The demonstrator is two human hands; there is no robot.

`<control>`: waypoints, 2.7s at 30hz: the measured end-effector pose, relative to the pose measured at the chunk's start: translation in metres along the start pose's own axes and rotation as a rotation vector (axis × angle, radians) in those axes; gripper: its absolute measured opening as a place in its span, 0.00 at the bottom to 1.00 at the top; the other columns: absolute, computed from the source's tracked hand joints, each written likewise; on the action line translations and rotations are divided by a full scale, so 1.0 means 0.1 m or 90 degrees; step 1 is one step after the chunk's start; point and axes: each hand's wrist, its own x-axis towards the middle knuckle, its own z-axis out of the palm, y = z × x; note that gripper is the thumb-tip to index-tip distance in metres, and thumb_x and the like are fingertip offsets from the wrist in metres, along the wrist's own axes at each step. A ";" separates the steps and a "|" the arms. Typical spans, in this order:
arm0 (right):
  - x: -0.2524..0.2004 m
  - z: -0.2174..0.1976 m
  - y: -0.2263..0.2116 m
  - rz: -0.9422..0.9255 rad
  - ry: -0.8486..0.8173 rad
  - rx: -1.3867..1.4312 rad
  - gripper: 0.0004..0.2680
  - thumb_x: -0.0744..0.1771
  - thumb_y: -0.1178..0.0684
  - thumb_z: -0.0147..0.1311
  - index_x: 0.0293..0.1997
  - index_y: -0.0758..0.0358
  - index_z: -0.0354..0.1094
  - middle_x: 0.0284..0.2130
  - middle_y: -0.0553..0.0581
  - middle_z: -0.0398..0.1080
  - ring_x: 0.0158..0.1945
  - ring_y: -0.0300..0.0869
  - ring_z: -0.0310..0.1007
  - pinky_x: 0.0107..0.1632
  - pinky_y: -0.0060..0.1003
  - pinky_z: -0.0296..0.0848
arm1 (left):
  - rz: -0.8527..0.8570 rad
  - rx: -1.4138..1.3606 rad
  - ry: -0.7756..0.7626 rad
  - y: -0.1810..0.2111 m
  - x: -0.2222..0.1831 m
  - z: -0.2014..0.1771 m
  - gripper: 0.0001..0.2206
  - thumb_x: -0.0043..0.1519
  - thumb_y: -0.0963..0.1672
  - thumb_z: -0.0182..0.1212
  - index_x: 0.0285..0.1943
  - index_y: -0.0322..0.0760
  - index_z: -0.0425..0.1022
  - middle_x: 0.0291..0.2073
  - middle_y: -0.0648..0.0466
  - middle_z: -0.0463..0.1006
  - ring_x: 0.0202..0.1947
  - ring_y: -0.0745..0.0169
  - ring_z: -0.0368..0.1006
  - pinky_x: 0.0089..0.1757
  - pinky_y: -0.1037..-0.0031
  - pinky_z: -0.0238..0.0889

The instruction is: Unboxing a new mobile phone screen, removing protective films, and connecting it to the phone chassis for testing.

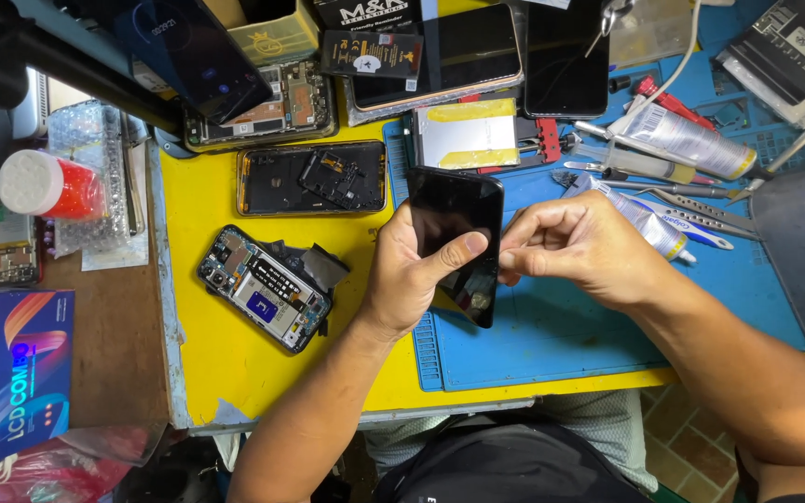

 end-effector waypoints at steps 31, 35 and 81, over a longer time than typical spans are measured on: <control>0.19 -0.34 -0.08 0.172 -0.107 -0.068 0.06 0.62 0.62 0.63 0.37 0.76 0.80 0.27 0.68 0.82 0.30 0.48 0.83 0.39 0.36 0.83 | -0.056 0.129 0.086 -0.16 -0.14 0.05 0.17 0.60 0.45 0.67 0.55 0.34 0.70 0.46 0.50 0.82 0.47 0.60 0.79 0.51 0.71 0.74; 0.20 -0.34 -0.08 0.170 -0.104 -0.064 0.06 0.62 0.62 0.63 0.39 0.76 0.79 0.27 0.69 0.82 0.30 0.49 0.84 0.40 0.37 0.84 | -0.061 0.138 0.103 -0.19 -0.13 0.05 0.17 0.59 0.45 0.68 0.54 0.34 0.71 0.44 0.51 0.82 0.44 0.61 0.79 0.49 0.73 0.74; 0.15 -0.26 -0.14 0.031 0.046 -0.083 0.10 0.65 0.57 0.62 0.50 0.66 0.70 0.34 0.54 0.75 0.34 0.37 0.76 0.40 0.28 0.75 | -0.015 0.147 -0.019 -0.13 -0.02 -0.13 0.14 0.66 0.44 0.60 0.58 0.31 0.76 0.49 0.52 0.82 0.49 0.66 0.77 0.52 0.75 0.72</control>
